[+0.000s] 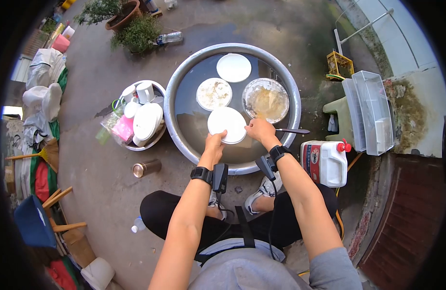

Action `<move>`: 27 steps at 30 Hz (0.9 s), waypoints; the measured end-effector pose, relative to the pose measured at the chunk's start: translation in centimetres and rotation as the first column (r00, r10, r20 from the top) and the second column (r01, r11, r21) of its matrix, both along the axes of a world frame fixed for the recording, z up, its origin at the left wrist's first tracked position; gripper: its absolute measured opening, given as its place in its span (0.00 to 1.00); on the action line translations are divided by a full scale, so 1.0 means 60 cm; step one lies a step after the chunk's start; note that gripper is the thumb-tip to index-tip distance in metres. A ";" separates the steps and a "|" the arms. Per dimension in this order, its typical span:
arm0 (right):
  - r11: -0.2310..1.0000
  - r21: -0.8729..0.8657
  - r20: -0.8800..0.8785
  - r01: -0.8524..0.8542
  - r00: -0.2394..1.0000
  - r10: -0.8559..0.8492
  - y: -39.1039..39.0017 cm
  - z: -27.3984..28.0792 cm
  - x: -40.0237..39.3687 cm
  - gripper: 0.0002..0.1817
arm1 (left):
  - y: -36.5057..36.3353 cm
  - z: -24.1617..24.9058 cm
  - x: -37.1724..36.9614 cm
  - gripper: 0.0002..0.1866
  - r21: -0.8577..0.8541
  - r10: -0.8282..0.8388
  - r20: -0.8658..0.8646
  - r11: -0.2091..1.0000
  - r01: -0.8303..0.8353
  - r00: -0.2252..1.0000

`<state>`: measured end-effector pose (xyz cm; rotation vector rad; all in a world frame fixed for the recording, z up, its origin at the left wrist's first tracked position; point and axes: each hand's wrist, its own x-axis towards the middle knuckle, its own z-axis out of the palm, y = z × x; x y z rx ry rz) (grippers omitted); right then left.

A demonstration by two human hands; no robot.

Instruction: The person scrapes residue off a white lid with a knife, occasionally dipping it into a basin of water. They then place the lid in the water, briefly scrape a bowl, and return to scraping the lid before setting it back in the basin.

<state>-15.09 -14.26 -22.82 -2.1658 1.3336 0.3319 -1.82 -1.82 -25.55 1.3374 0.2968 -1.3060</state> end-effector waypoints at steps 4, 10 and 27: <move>1.000 0.026 -0.100 0.009 0.995 -0.006 0.044 -0.046 0.006 0.24 | 0.044 -0.068 -0.026 0.26 -0.060 0.098 -0.128 0.993 -0.106 0.987; 0.988 -0.151 0.237 0.026 0.971 0.011 0.099 -0.085 0.009 0.16 | 0.061 -0.115 -0.050 0.26 -0.050 0.140 -0.168 0.987 -0.150 0.976; 0.951 -0.116 -0.015 -0.288 0.957 0.288 0.119 -0.124 -0.007 0.29 | 0.060 -0.089 -0.062 0.24 -0.067 0.115 0.001 0.991 -0.114 0.993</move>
